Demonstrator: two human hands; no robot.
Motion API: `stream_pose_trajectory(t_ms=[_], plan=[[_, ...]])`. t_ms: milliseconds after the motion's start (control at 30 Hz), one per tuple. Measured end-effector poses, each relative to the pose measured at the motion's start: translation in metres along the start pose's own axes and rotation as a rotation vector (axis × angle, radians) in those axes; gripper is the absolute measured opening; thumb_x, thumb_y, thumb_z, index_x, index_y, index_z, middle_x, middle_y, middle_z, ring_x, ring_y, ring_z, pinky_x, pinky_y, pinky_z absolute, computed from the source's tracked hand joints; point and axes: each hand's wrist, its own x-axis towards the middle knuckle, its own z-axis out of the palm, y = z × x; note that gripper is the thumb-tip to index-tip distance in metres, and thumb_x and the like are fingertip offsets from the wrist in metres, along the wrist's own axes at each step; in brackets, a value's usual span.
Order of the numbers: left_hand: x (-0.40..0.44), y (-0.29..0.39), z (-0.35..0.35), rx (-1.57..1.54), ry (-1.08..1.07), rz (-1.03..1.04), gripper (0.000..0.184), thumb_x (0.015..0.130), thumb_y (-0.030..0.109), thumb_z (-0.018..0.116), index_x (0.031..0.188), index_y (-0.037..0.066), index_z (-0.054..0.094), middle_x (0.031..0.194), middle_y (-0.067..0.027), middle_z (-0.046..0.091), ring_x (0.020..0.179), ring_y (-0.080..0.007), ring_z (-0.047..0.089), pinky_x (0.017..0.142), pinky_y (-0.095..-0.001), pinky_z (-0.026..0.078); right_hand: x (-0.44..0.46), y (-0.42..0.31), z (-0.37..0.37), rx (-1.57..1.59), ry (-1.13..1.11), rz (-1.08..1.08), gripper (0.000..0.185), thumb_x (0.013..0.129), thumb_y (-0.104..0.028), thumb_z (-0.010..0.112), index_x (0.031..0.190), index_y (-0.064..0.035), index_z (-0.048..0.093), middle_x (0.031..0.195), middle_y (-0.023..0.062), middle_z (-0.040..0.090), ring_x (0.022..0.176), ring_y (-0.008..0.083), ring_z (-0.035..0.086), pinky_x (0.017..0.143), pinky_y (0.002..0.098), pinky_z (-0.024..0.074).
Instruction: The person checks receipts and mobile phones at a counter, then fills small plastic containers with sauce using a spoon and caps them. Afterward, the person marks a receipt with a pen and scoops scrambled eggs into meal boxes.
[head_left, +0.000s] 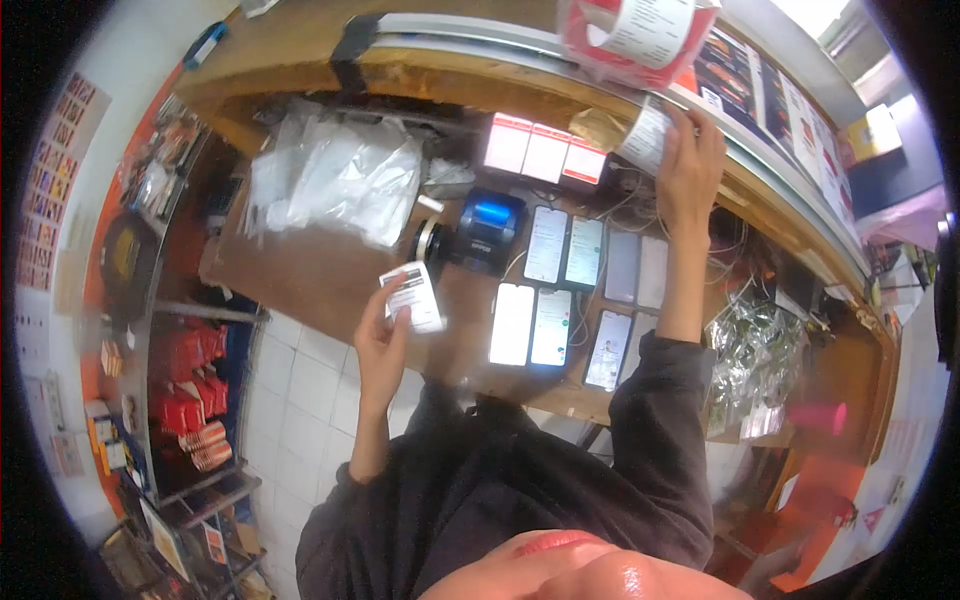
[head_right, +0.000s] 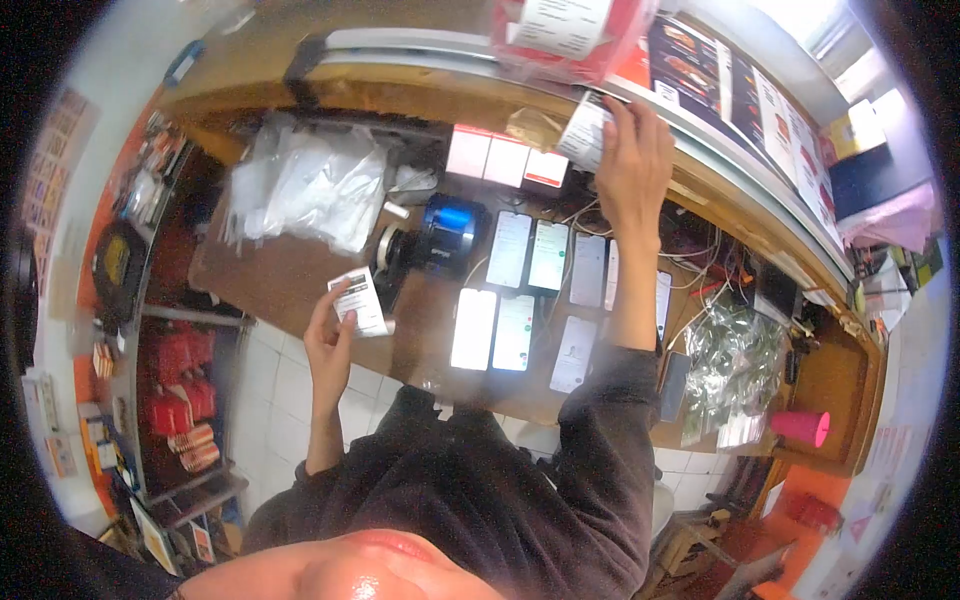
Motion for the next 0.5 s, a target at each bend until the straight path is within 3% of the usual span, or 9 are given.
stream_pose_trajectory(t_ms=[67, 133, 200, 267, 333, 367, 400, 467, 500], plan=[[-0.005, 0.014, -0.004, -0.007, 0.061, 0.049, 0.042, 0.089, -0.002, 0.052, 0.13, 0.001, 0.046, 0.13, -0.0103, 0.05, 0.11, -0.0151, 0.053, 0.084, -0.0258, 0.049, 0.001, -0.002, -0.002, 0.1, -0.056, 0.09, 0.032, 0.09, -0.012, 0.05, 0.119, -0.0005, 0.052, 0.113, 0.0157, 0.054, 0.106, 0.0333, 0.049, 0.092, 0.0409, 0.0376], [-0.014, 0.031, -0.017, 0.021, 0.137, 0.09, 0.057, 0.086, -0.007, 0.053, 0.139, 0.002, 0.033, 0.144, -0.0119, 0.034, 0.119, -0.0213, 0.048, 0.088, -0.0273, 0.052, -0.013, -0.016, 0.001, 0.163, 0.095, 0.18, 0.037, 0.088, -0.012, 0.053, 0.121, 0.0037, 0.048, 0.114, 0.018, 0.054, 0.106, 0.0336, 0.049, 0.093, 0.0413, 0.0353], [-0.029, 0.037, -0.042, -0.022, 0.178, 0.135, 0.063, 0.085, -0.007, 0.054, 0.141, 0.002, 0.027, 0.147, -0.0117, 0.027, 0.122, -0.0241, 0.046, 0.088, -0.0287, 0.053, -0.04, -0.063, 0.001, 0.265, 0.23, 0.176, 0.037, 0.088, -0.01, 0.053, 0.121, 0.0052, 0.047, 0.114, 0.0191, 0.054, 0.105, 0.0323, 0.051, 0.095, 0.0397, 0.0344], [-0.053, 0.042, -0.074, -0.127, 0.227, 0.083, 0.065, 0.085, -0.008, 0.054, 0.142, 0.003, 0.026, 0.147, -0.012, 0.027, 0.115, -0.0227, 0.053, 0.087, -0.0281, 0.053, -0.09, -0.149, -0.003, 0.718, 0.043, 0.185, 0.03, 0.092, -0.01, 0.049, 0.117, 0.0067, 0.049, 0.112, 0.0192, 0.055, 0.108, 0.0326, 0.052, 0.095, 0.0393, 0.0382], [-0.081, 0.047, -0.113, -0.077, 0.274, 0.089, 0.065, 0.086, -0.008, 0.054, 0.142, 0.004, 0.025, 0.142, -0.015, 0.035, 0.109, -0.0215, 0.057, 0.087, -0.0279, 0.053, -0.147, -0.228, -0.01, 0.745, -0.537, -0.103, 0.021, 0.085, -0.008, 0.055, 0.105, -0.0009, 0.059, 0.105, 0.0166, 0.059, 0.102, 0.0313, 0.056, 0.084, 0.0382, 0.045], [-0.1, 0.047, -0.137, -0.062, 0.341, 0.094, 0.065, 0.086, -0.008, 0.054, 0.142, 0.004, 0.025, 0.142, -0.015, 0.035, 0.109, -0.0215, 0.057, 0.087, -0.0279, 0.053, -0.174, -0.271, -0.011, 0.743, -0.632, -0.41, 0.014, 0.083, -0.007, 0.058, 0.096, -0.0035, 0.062, 0.098, 0.0168, 0.061, 0.089, 0.0321, 0.059, 0.073, 0.0382, 0.0459], [-0.119, 0.047, -0.161, -0.069, 0.355, 0.134, 0.066, 0.085, -0.008, 0.054, 0.143, 0.004, 0.024, 0.139, -0.0166, 0.039, 0.109, -0.021, 0.057, 0.086, -0.0275, 0.053, -0.185, -0.321, -0.025, 0.852, -0.645, -0.548, 0.005, 0.081, -0.008, 0.063, 0.084, -0.0039, 0.062, 0.081, 0.0139, 0.062, 0.071, 0.031, 0.058, 0.062, 0.0384, 0.0442], [-0.163, 0.052, -0.213, -0.053, 0.428, 0.179, 0.066, 0.085, -0.008, 0.054, 0.143, 0.005, 0.024, 0.135, -0.0181, 0.043, 0.109, -0.0204, 0.057, 0.086, -0.027, 0.053, -0.234, -0.408, -0.033, 1.121, -0.608, -0.63, 0.009, 0.077, -0.008, 0.068, 0.074, -0.0053, 0.061, 0.061, 0.0091, 0.056, 0.056, 0.0279, 0.055, 0.053, 0.0362, 0.0426], [-0.189, 0.056, -0.237, -0.117, 0.488, 0.173, 0.067, 0.085, -0.009, 0.054, 0.143, 0.005, 0.023, 0.133, -0.0186, 0.045, 0.108, -0.0203, 0.057, 0.086, -0.027, 0.053, -0.247, -0.45, -0.05, 1.17, -0.612, -0.679, 0.009, 0.077, -0.008, 0.068, 0.074, -0.0053, 0.061, 0.061, 0.0091, 0.056, 0.056, 0.0279, 0.055, 0.053, 0.0362, 0.0426]])
